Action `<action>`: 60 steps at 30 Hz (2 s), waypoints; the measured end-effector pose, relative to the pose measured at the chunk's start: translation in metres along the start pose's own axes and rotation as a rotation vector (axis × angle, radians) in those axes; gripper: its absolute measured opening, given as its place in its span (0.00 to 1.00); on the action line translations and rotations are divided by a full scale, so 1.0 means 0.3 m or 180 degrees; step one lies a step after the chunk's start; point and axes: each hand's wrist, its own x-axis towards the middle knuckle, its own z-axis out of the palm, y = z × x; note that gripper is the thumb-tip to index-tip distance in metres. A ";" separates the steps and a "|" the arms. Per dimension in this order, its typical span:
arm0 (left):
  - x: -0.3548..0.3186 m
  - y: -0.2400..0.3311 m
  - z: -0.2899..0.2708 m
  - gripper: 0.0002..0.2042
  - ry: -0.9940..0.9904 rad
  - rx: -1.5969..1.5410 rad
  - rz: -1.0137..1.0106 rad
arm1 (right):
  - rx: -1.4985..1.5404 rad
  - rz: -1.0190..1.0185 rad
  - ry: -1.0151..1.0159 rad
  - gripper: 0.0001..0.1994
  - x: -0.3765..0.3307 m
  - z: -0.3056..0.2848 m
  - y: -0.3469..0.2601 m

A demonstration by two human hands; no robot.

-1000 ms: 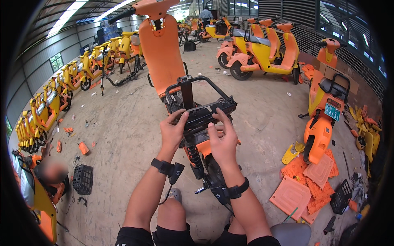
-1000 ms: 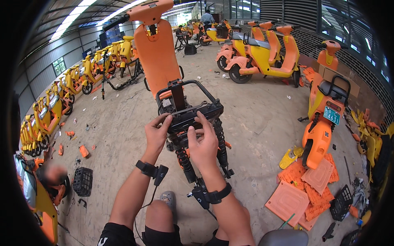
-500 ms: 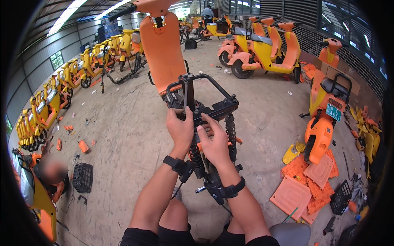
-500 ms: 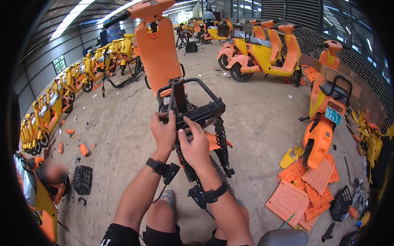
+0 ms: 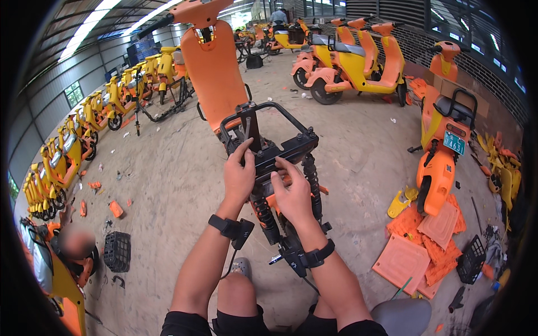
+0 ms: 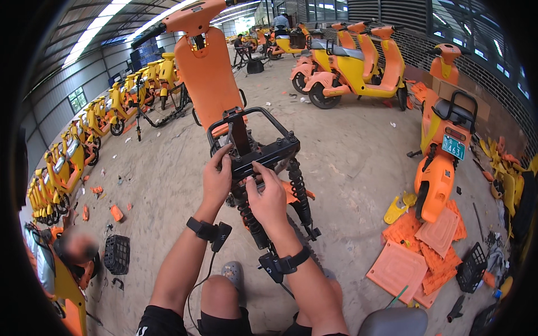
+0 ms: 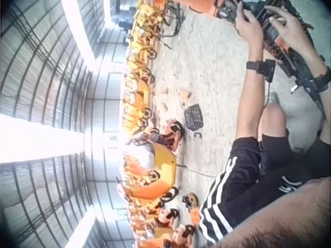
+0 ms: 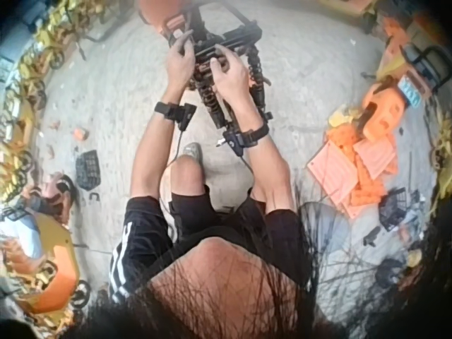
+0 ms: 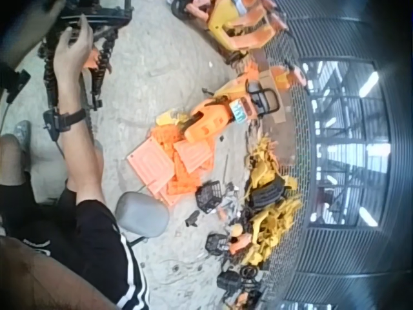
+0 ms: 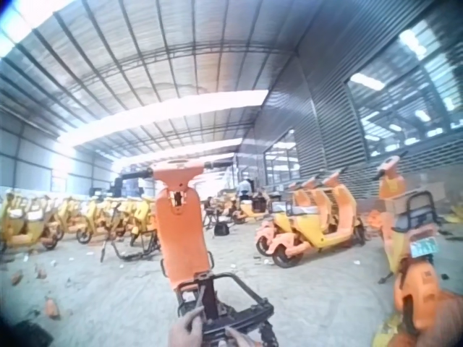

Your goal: The person assembles a component of a scooter by hand, connecting wires and tightening parts while sitting on the floor of a warehouse filled with similar scooters.

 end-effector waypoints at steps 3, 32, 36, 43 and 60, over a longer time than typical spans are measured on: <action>0.001 -0.001 -0.028 0.19 -0.0338 -0.0657 -0.0216 | -0.0019 -0.0015 0.0043 0.18 -0.002 -0.006 0.006; 0.075 0.094 -0.145 0.27 -0.1073 -0.1734 -0.1743 | 0.0212 0.0287 0.0229 0.13 0.000 -0.027 0.029; 0.066 0.107 -0.141 0.27 -0.0961 -0.1772 -0.1810 | 0.0246 0.0358 0.0218 0.13 0.000 -0.033 0.028; 0.014 0.119 -0.064 0.21 0.0033 -0.1926 -0.1516 | 0.0248 0.0467 0.0108 0.12 -0.005 -0.033 0.027; 0.079 0.030 -0.140 0.19 -0.0722 -0.2048 -0.1792 | 0.0227 0.0518 0.0027 0.12 -0.013 -0.051 0.041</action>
